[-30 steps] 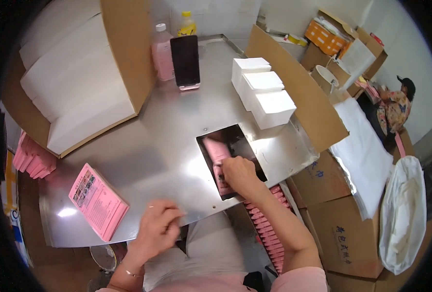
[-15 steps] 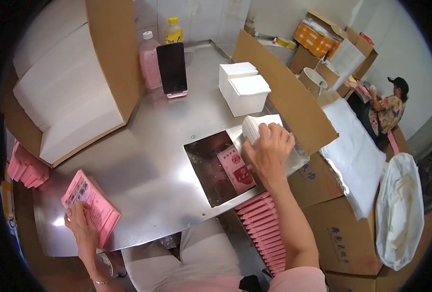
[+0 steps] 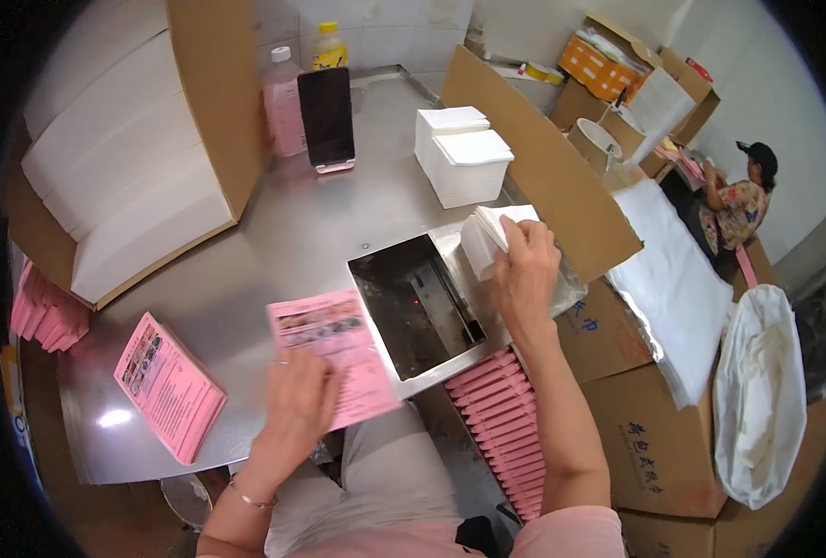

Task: Folding pink instructional flyers and inserting them into small white cardboard boxes at a workbench.

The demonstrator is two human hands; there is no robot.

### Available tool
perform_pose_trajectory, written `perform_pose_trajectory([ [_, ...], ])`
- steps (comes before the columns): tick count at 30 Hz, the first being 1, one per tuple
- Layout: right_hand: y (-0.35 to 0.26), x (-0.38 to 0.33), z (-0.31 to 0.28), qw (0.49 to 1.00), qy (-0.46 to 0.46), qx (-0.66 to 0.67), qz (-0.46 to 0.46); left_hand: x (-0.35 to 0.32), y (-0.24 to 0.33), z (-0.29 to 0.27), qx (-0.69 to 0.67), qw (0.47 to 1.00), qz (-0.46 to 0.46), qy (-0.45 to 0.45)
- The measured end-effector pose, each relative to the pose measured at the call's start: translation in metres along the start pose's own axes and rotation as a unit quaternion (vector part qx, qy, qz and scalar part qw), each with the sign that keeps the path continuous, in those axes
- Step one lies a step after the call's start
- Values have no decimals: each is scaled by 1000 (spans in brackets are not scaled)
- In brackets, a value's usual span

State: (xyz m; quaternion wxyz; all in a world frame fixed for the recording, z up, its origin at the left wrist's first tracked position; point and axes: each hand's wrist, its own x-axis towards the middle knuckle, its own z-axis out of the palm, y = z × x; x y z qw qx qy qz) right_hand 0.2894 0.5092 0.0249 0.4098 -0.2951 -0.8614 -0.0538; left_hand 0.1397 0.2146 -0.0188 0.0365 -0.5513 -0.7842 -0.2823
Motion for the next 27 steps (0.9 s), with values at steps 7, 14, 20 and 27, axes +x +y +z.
perform_pose_trajectory([
  [7, -137, -110, -38, 885, -179, 264, -339, -4, -5, -18, -49, 998, 29, -32],
  [14, -164, -55, 24, 918, -278, 160, -231, 15, 16, 5, 45, 991, -82, 99],
  [20, -82, -20, -22, 990, -79, -25, -115, -4, 6, -12, 117, 990, -72, 12],
  [27, -10, -7, 7, 997, -43, -58, -9, 7, 8, -9, 158, 984, -34, 71],
])
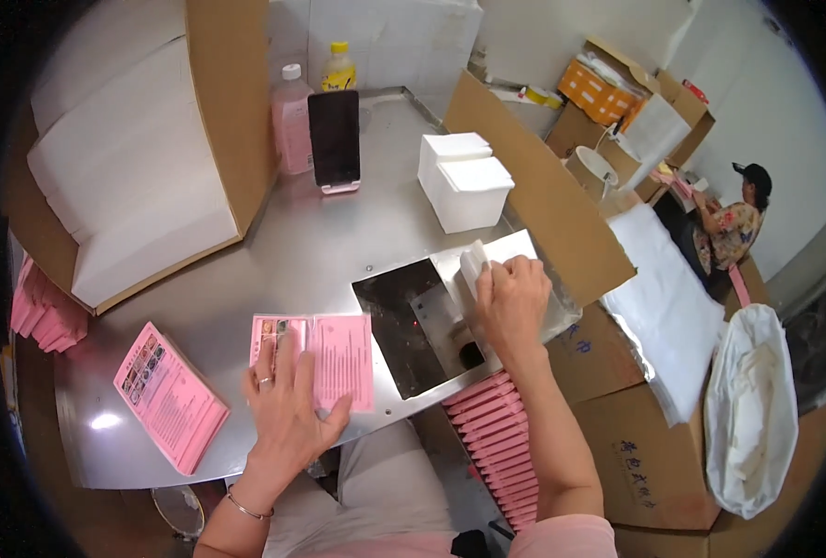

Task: Folding pink instructional flyers and inserting them into small white cardboard boxes at a workbench.

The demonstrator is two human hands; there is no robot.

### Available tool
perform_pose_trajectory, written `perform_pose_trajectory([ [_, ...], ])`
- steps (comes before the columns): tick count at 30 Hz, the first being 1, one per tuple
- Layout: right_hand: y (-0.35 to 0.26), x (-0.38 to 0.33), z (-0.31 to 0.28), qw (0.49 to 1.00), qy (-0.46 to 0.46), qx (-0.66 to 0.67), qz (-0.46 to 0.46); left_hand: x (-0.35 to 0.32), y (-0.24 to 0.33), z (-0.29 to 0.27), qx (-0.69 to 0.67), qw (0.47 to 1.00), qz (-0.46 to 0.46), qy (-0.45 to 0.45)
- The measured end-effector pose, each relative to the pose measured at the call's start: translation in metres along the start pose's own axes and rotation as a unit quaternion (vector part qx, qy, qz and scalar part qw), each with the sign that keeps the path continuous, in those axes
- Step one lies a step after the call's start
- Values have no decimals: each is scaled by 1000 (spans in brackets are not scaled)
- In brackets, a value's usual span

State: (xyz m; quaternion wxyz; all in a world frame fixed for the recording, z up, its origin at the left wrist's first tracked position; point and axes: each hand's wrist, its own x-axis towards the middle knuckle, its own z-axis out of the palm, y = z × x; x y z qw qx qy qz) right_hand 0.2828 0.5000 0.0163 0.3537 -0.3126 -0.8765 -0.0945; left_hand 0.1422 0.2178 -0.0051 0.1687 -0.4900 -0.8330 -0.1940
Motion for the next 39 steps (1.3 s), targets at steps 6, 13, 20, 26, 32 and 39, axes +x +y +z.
perform_pose_trajectory([
  [6, 1, 3, -3, 999, -11, 48, 23, 4, -7, -11, -11, 998, -41, -46],
  [13, 7, 2, -6, 998, -22, 49, 17, 0, -4, 6, -51, 998, 18, -24],
  [20, -87, -57, -11, 941, 22, 262, -214, -7, -7, -1, -186, 975, 99, -70],
  [26, -130, -69, 6, 935, -148, 182, -267, 0, 6, -16, -188, 979, 59, -60],
  [32, -75, -48, 55, 951, -202, 213, -97, -11, -16, -43, -249, 965, 19, -77],
  [39, -73, -27, -14, 989, -7, 90, -113, -59, -86, -87, -15, 973, -190, 132],
])
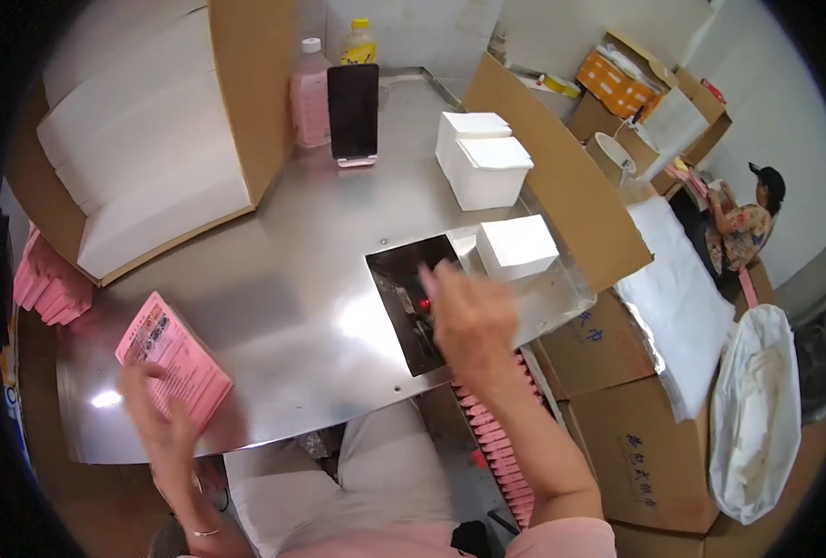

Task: Folding pink instructional flyers and inserting them into small white cardboard boxes at a workbench.

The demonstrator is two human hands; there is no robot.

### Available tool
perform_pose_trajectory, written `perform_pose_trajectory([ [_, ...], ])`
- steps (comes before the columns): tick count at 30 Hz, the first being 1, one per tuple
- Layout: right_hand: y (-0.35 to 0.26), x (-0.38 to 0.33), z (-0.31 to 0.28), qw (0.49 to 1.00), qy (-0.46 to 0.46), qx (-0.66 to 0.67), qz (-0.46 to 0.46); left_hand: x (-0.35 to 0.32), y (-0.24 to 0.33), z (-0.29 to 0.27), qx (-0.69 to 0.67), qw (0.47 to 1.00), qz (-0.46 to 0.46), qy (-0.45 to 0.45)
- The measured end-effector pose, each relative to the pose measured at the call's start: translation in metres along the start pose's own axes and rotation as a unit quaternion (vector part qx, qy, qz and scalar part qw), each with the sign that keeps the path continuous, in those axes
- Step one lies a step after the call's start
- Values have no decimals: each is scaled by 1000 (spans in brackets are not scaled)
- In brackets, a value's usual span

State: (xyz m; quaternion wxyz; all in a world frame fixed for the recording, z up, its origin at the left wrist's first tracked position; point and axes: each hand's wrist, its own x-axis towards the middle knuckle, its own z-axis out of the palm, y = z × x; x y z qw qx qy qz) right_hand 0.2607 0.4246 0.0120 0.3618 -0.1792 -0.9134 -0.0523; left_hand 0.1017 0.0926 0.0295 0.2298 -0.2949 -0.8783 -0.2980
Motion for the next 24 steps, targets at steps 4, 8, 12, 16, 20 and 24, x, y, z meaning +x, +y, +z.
perform_pose_trajectory([
  [4, 59, 9, -4, 972, 62, -224, 30, 0, -57, 0, 137, 976, -39, -165],
  [8, 79, 9, 6, 984, 1, -154, 86, 10, -56, -6, 108, 964, 1, -244],
  [12, 87, 8, 9, 987, 16, -115, 108, 7, 38, 52, -171, 960, 119, -187],
  [16, 53, 7, 7, 997, 28, 0, 69, -18, 78, 106, -246, 910, 210, -261],
  [20, -67, -57, -6, 957, -72, 144, -240, 4, 75, 76, -192, 921, 210, -267],
  [24, -68, -15, 22, 982, -94, 86, -140, -12, 96, 97, -126, 963, 148, -185],
])
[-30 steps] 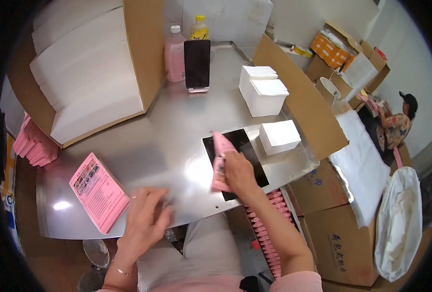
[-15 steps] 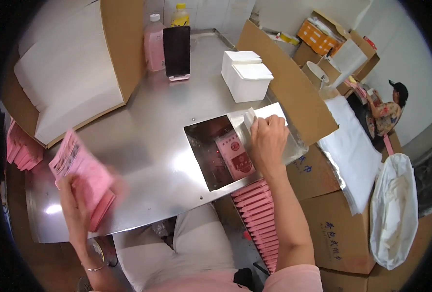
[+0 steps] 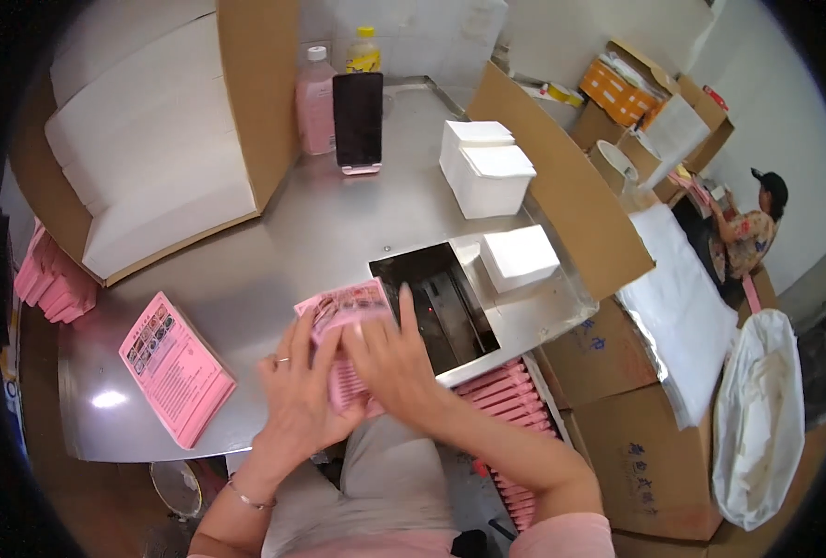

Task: Folding pink instructional flyers and inserting them into small white cardboard boxes at a workbench.

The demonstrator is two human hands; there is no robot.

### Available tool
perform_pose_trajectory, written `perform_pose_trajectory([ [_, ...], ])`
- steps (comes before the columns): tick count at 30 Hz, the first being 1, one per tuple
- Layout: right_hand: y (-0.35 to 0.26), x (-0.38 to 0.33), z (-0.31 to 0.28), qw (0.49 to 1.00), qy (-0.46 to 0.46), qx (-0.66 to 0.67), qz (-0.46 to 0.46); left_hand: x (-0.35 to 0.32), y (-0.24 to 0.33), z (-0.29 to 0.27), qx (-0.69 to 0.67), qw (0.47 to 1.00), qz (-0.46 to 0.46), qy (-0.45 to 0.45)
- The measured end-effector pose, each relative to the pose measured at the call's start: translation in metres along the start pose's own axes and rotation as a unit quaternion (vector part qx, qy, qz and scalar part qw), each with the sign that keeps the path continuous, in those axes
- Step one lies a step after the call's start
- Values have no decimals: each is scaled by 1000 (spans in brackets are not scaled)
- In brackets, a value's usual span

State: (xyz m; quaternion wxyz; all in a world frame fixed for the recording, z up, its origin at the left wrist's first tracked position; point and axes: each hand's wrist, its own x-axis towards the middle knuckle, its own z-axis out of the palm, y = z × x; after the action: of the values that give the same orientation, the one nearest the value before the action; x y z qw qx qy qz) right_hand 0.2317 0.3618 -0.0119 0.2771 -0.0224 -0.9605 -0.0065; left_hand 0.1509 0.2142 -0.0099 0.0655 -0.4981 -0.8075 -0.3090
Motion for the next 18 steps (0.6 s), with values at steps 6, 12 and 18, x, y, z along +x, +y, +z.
perform_pose_trajectory([
  [6, 4, 5, -22, 997, 7, 72, -27, 1, -6, -6, 94, 995, 3, 35],
  [12, 129, -18, -45, 920, 103, -320, 200, 8, 5, 1, 99, 994, -53, 7],
  [18, 149, -29, -40, 946, 62, -138, 287, 8, -2, -12, 84, 995, 53, 21],
])
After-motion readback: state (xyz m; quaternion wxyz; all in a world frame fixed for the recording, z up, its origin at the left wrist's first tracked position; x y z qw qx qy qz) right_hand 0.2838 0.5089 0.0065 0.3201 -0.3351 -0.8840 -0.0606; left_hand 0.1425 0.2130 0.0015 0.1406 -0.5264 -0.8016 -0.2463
